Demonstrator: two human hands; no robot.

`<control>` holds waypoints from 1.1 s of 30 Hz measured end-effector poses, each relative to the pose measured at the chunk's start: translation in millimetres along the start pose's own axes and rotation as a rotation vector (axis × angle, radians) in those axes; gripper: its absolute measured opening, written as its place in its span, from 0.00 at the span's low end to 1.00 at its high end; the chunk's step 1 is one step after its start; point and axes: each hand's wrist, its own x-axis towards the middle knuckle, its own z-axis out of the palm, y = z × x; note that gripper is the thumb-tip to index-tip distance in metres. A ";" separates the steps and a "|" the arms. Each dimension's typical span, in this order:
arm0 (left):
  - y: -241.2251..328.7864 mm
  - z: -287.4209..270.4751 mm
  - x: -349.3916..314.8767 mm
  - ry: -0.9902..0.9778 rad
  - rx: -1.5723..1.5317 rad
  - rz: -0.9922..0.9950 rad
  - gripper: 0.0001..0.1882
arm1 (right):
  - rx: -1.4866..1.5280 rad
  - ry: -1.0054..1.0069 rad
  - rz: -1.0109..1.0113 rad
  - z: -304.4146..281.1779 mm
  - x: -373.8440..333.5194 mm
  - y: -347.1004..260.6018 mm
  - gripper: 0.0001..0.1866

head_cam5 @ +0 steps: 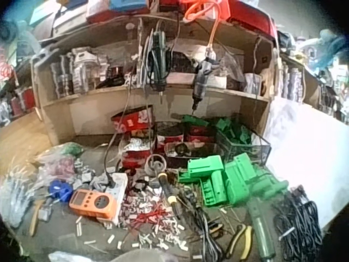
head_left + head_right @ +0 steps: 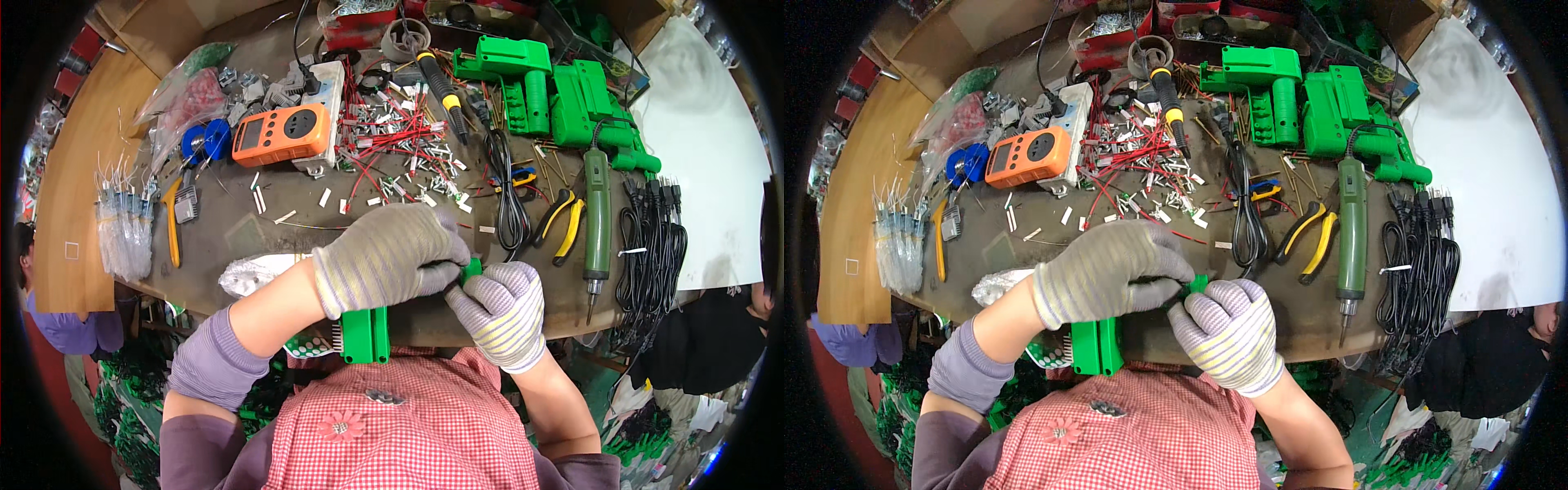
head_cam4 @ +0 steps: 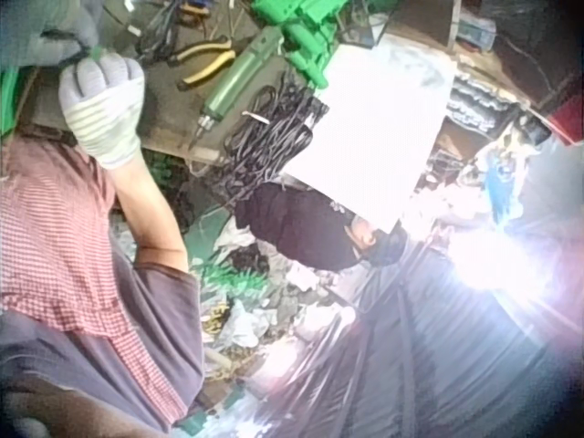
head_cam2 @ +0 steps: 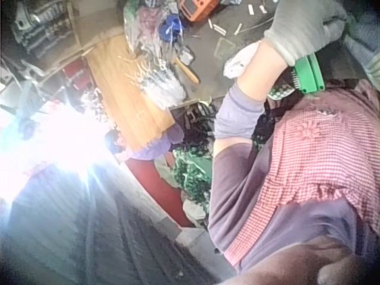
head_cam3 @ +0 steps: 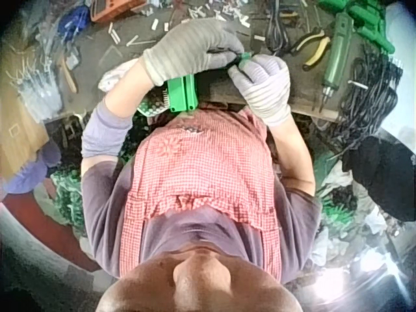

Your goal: The worker is seen assembling a green plastic housing for an electronic device, involving wiring and soldering components.

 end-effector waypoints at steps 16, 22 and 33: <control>22.9 23.4 -27.9 0.134 0.270 -0.083 0.31 | 0.391 0.213 0.469 -8.9 0.9 -10.8 0.14; 29.3 19.7 -25.9 0.088 0.323 -0.301 0.25 | 0.378 0.166 0.634 -16.1 -9.6 -6.6 0.12; 24.5 18.5 -26.2 0.153 0.346 -0.319 0.22 | 0.052 -0.285 0.213 -5.1 -3.8 -20.1 0.16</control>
